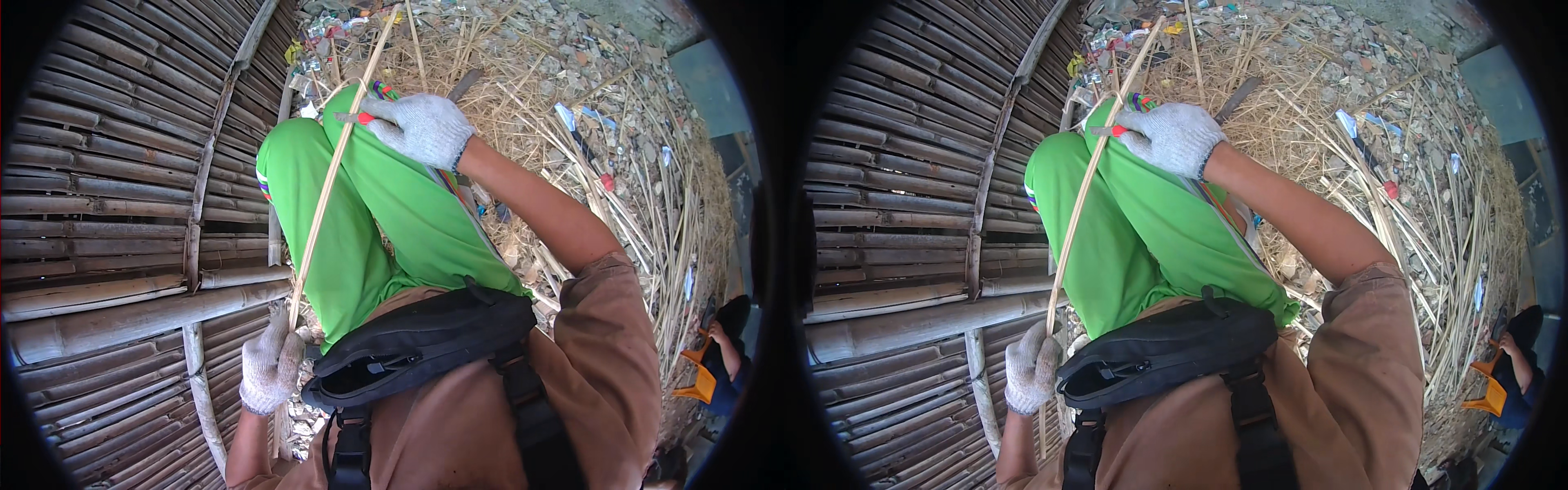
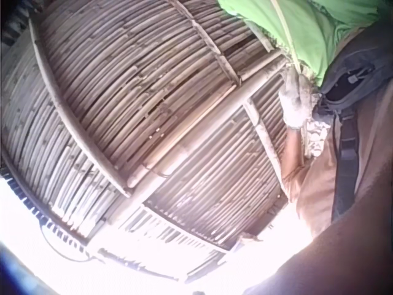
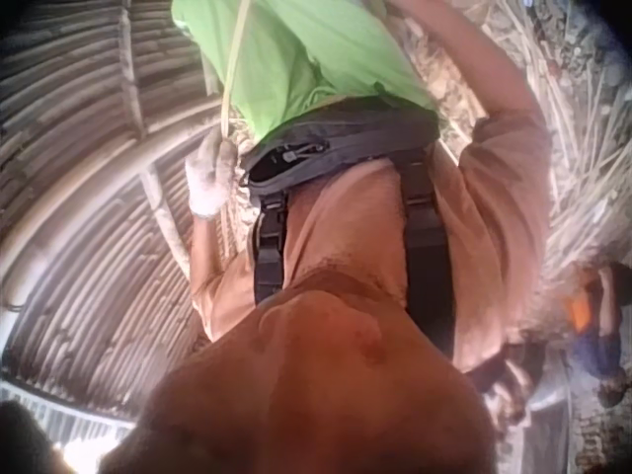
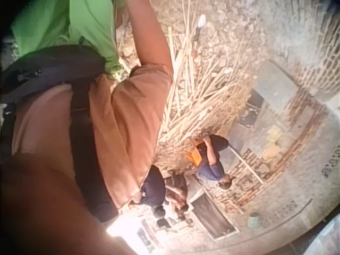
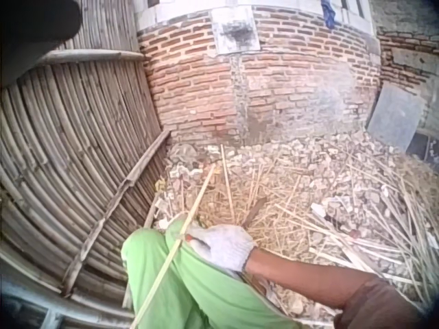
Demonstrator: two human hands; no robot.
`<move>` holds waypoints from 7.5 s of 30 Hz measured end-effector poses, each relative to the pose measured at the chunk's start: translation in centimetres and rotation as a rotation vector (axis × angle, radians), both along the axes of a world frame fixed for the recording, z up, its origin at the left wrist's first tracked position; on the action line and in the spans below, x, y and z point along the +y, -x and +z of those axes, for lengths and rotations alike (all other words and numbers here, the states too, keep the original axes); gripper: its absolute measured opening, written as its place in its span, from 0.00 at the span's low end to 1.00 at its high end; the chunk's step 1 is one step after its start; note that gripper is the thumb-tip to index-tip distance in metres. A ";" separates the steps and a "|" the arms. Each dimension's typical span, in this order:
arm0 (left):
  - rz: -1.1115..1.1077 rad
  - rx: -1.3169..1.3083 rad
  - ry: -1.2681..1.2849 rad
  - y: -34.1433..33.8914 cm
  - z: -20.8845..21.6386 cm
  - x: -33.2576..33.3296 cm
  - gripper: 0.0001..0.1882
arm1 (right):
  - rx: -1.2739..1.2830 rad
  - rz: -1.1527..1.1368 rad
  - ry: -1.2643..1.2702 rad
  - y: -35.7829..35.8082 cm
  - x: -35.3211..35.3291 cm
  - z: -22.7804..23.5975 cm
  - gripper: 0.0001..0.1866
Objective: The person is using a small knife to shave and smooth long bamboo strips while wearing protective gloves.
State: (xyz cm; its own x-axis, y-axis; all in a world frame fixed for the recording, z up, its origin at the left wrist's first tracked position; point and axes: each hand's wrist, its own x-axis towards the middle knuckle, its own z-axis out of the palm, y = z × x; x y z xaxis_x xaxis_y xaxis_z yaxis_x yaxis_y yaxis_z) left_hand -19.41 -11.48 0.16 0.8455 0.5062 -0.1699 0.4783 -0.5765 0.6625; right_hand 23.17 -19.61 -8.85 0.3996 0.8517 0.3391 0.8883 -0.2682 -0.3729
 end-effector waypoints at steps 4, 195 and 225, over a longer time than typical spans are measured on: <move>0.023 0.009 -0.015 0.6 0.2 -0.4 0.16 | -0.024 0.022 -0.022 0.3 -0.4 0.1 0.23; 0.239 -0.617 1.138 -23.1 -3.0 10.6 0.14 | -0.158 0.167 0.176 -8.1 8.7 9.9 0.30; 0.221 -0.400 1.033 -22.8 -8.3 11.0 0.13 | 0.023 0.207 0.204 -4.0 9.7 0.9 0.34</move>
